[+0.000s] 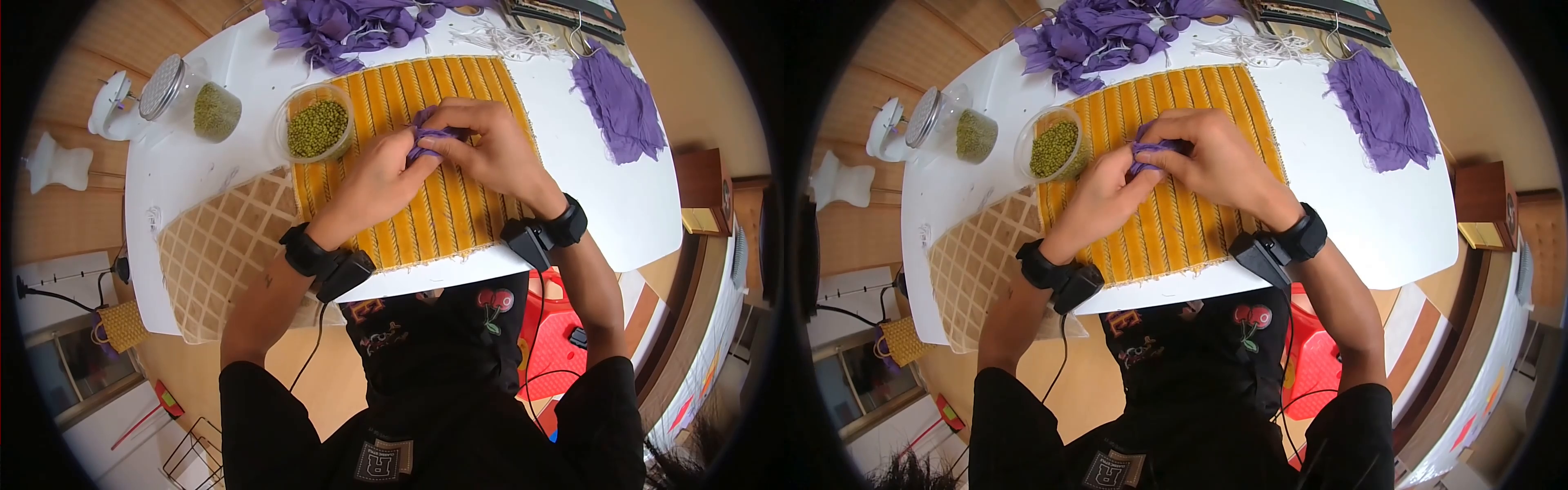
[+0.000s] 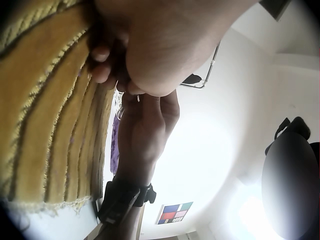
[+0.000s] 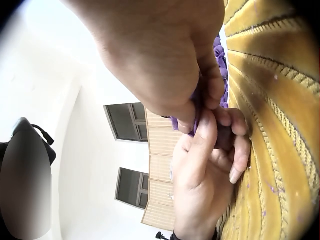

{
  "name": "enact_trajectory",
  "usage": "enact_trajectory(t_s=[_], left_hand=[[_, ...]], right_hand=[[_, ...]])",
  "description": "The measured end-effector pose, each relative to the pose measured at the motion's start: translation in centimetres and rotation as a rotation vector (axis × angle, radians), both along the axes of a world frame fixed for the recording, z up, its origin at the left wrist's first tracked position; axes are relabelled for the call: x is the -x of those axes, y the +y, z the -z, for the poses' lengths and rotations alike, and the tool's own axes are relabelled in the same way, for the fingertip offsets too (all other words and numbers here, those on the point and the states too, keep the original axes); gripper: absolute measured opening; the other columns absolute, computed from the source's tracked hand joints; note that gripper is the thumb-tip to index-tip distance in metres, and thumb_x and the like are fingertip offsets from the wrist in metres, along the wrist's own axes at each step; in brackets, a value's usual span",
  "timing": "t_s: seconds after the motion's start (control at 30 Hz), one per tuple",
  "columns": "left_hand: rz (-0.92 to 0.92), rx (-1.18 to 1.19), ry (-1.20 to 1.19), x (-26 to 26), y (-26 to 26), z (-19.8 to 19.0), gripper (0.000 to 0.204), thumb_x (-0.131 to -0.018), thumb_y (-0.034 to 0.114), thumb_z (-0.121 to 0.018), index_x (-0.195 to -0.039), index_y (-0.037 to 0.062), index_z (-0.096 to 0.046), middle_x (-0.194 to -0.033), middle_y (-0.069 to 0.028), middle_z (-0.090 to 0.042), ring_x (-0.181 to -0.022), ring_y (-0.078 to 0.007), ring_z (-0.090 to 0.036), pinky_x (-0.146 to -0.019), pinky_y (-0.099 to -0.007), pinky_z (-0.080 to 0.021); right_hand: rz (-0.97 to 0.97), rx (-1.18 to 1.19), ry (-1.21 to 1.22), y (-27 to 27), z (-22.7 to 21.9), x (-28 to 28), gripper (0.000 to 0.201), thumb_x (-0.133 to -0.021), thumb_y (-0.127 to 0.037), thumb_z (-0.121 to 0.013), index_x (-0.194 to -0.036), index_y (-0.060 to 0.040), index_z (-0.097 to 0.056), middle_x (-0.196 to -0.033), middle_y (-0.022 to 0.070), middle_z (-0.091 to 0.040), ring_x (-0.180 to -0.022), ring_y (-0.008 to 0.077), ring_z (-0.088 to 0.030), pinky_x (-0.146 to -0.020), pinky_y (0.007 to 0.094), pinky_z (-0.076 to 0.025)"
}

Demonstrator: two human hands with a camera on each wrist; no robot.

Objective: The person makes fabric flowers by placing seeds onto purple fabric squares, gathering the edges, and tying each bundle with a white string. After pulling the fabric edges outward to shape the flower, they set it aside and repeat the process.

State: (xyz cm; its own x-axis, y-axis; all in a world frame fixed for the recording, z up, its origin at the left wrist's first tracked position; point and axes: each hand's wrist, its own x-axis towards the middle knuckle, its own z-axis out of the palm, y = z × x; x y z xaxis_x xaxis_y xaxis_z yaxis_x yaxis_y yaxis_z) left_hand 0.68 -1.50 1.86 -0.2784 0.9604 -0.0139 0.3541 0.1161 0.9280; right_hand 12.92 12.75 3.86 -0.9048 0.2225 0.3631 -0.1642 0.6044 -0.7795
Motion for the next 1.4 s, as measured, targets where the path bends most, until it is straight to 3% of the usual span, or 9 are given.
enact_trajectory(t_s=[0.03, 0.27, 0.37, 0.57, 0.93, 1.07, 1.13, 1.27, 1.4], left_hand=[[0.017, 0.079, 0.024, 0.0, 0.0, -0.1, 0.014, -0.094, 0.011, -0.054, -0.102, 0.0000, -0.057, -0.080, -0.0009, -0.057, -0.072, -0.0066, -0.052, -0.064, -0.0238, -0.044], [0.027, 0.056, -0.088, 0.2, 0.0, 0.0, 0.018, -0.097, 0.014, -0.048, -0.093, -0.0002, -0.057, -0.074, -0.0002, -0.054, -0.067, -0.0074, -0.050, -0.061, -0.0240, -0.042], [0.039, -0.022, -0.131, 0.2, 0.0, 0.2, 0.022, -0.098, 0.016, -0.047, -0.088, 0.0000, -0.058, -0.073, 0.0002, -0.053, -0.065, -0.0076, -0.049, -0.060, -0.0238, -0.041], [0.102, 0.120, -0.130, 0.4, -0.1, 0.2, 0.022, -0.099, 0.018, -0.046, -0.087, 0.0011, -0.054, -0.073, 0.0009, -0.052, -0.065, -0.0072, -0.049, -0.060, -0.0233, -0.042], [0.164, -0.024, -0.727, 0.2, 0.0, -1.1, 0.026, -0.103, 0.028, -0.040, -0.106, 0.0037, -0.050, -0.086, -0.0030, -0.051, -0.065, -0.0091, -0.047, -0.057, -0.0212, -0.037], [0.195, -0.032, -0.929, 0.6, 0.0, -1.6, 0.026, -0.103, 0.026, -0.039, -0.109, 0.0030, -0.049, -0.090, -0.0047, -0.050, -0.067, -0.0110, -0.047, -0.058, -0.0229, -0.037], [0.201, -0.031, -1.006, 0.6, 0.0, -1.4, 0.026, -0.103, 0.025, -0.040, -0.096, 0.0036, -0.053, -0.086, -0.0043, -0.052, -0.065, -0.0109, -0.048, -0.057, -0.0240, -0.037], [0.218, -0.054, -1.006, 1.0, -0.1, -0.7, 0.024, -0.102, 0.023, -0.042, -0.095, 0.0031, -0.053, -0.086, -0.0040, -0.052, -0.065, -0.0106, -0.049, -0.057, -0.0237, -0.037], [0.114, -0.031, -0.931, 0.6, 0.1, -0.8, 0.019, -0.100, 0.018, -0.042, -0.093, 0.0026, -0.053, -0.083, -0.0041, -0.052, -0.063, -0.0103, -0.049, -0.057, -0.0227, -0.037]], right_hand=[[0.006, 0.023, -0.013, 0.1, 0.0, 0.0, 0.014, -0.083, -0.006, -0.069, -0.094, 0.0014, -0.066, -0.089, 0.0094, -0.067, -0.076, 0.0166, -0.062, -0.071, 0.0274, -0.050], [0.122, 0.183, -0.021, -0.5, -1.8, -0.1, 0.020, -0.080, -0.007, -0.072, -0.099, -0.0019, -0.068, -0.095, 0.0088, -0.067, -0.088, 0.0196, -0.064, -0.076, 0.0302, -0.051], [0.026, -0.051, 0.107, -0.2, -0.6, 0.3, 0.022, -0.078, -0.006, -0.073, -0.100, -0.0031, -0.070, -0.097, 0.0087, -0.066, -0.092, 0.0188, -0.063, -0.077, 0.0303, -0.050], [-0.019, -0.019, 0.105, 0.5, -0.3, 0.0, 0.015, -0.076, -0.006, -0.075, -0.090, -0.0012, -0.072, -0.083, 0.0088, -0.067, -0.072, 0.0197, -0.064, -0.064, 0.0276, -0.050], [0.021, 0.503, -0.055, 0.8, -0.9, -0.5, 0.010, -0.084, -0.005, -0.070, -0.091, 0.0018, -0.070, -0.079, 0.0034, -0.067, -0.072, 0.0081, -0.061, -0.065, 0.0230, -0.049], [-0.002, 0.453, 0.018, 0.9, -0.6, -0.4, 0.009, -0.084, -0.004, -0.070, -0.091, 0.0011, -0.070, -0.081, 0.0030, -0.067, -0.075, 0.0082, -0.061, -0.068, 0.0228, -0.049], [-0.014, 0.368, 0.001, 1.0, -0.8, -0.5, 0.009, -0.084, -0.004, -0.070, -0.091, 0.0003, -0.070, -0.084, 0.0026, -0.067, -0.078, 0.0076, -0.060, -0.070, 0.0233, -0.049], [0.023, 0.280, 0.047, 0.3, -1.2, -0.4, 0.012, -0.080, -0.003, -0.071, -0.092, -0.0006, -0.070, -0.084, 0.0049, -0.066, -0.076, 0.0115, -0.061, -0.069, 0.0247, -0.049], [-0.058, -0.057, 0.066, 0.7, -1.7, -0.6, 0.023, -0.077, -0.003, -0.073, -0.099, -0.0020, -0.071, -0.088, 0.0081, -0.066, -0.081, 0.0193, -0.064, -0.073, 0.0288, -0.050]])
